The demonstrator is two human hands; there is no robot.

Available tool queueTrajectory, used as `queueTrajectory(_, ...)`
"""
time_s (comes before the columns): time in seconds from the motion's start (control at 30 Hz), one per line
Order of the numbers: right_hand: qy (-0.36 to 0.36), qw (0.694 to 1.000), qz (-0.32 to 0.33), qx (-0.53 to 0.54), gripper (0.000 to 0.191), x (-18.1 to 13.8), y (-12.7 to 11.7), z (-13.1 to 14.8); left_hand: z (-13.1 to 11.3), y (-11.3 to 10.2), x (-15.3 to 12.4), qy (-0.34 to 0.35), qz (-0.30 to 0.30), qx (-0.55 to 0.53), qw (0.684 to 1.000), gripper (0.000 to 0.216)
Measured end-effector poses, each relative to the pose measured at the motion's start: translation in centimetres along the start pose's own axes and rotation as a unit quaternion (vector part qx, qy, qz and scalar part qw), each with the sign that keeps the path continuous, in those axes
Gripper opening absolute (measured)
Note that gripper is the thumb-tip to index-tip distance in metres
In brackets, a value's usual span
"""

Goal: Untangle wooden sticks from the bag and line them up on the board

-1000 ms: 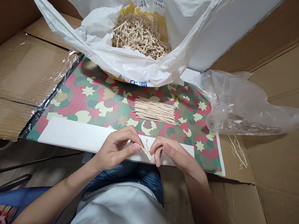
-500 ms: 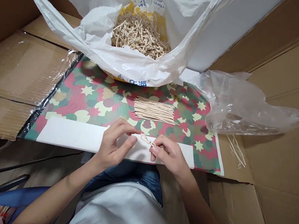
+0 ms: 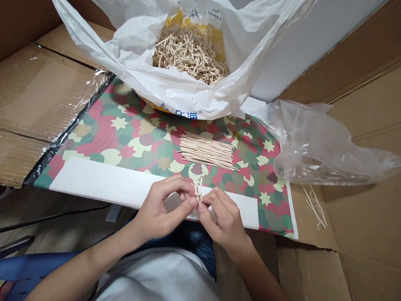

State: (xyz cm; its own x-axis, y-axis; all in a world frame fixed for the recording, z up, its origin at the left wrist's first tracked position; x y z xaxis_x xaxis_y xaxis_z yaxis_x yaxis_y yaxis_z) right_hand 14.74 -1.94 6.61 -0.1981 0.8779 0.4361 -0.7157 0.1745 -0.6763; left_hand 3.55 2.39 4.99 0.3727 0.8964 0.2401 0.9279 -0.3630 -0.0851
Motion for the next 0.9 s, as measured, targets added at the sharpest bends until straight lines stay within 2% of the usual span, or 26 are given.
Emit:
queueTrajectory(0.1, -0.018, 1.0, 0.02, 0.002, 0.013, -0.1, -0.2, 0.1, -0.5, -0.1, 0.0, 0.023, 0.003, 0.019, 1.0, 0.004)
queueTrajectory(0.17, 0.002, 0.998, 0.045, 0.038, 0.015, -0.2, -0.4, -0.2, -0.8, -0.1, 0.0, 0.041, 0.01, 0.022, 0.999, 0.005)
queueTrajectory(0.3, 0.096, 0.973, 0.139, 0.157, 0.043, -0.1, -0.1, -1.1, -1.4, -0.1, 0.1, 0.069, 0.046, 0.07, 0.994, 0.004)
queueTrajectory(0.37, 0.117, 0.962, 0.176, 0.172, 0.05, 0.0, 0.3, -1.2, -1.7, 0.1, 0.1, 0.079, 0.083, 0.109, 0.987, 0.004)
queueTrajectory(0.57, 0.171, 0.95, 0.226, 0.129, 0.033, 0.2, 1.2, -1.6, -2.6, 0.9, 0.0, 0.12, 0.202, 0.264, 0.935, 0.008)
queueTrajectory(0.7, 0.232, 0.906, 0.282, 0.215, 0.031, -0.8, 2.1, -2.0, -3.0, 1.4, 0.0, 0.114, 0.258, 0.334, 0.899, 0.011)
queueTrajectory(0.9, 0.314, 0.852, 0.274, 0.317, 0.031, -1.9, 2.7, -2.6, -2.9, 1.9, -0.1, 0.087, 0.307, 0.379, 0.868, 0.01)
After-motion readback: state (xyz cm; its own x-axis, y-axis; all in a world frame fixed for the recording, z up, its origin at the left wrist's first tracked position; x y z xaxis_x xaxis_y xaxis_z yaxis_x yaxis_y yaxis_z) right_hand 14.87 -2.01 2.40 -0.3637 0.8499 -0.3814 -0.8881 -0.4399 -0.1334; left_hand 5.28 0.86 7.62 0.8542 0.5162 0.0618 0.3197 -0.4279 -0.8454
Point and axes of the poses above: each hand's wrist, its own x-axis towards the middle knuckle, its own y-axis out of the palm, z = x × y, the point moved 6 cm from there along x, towards the middle knuckle, and after that the axes turned 5 degrees about -z, right-handed, at the moved point
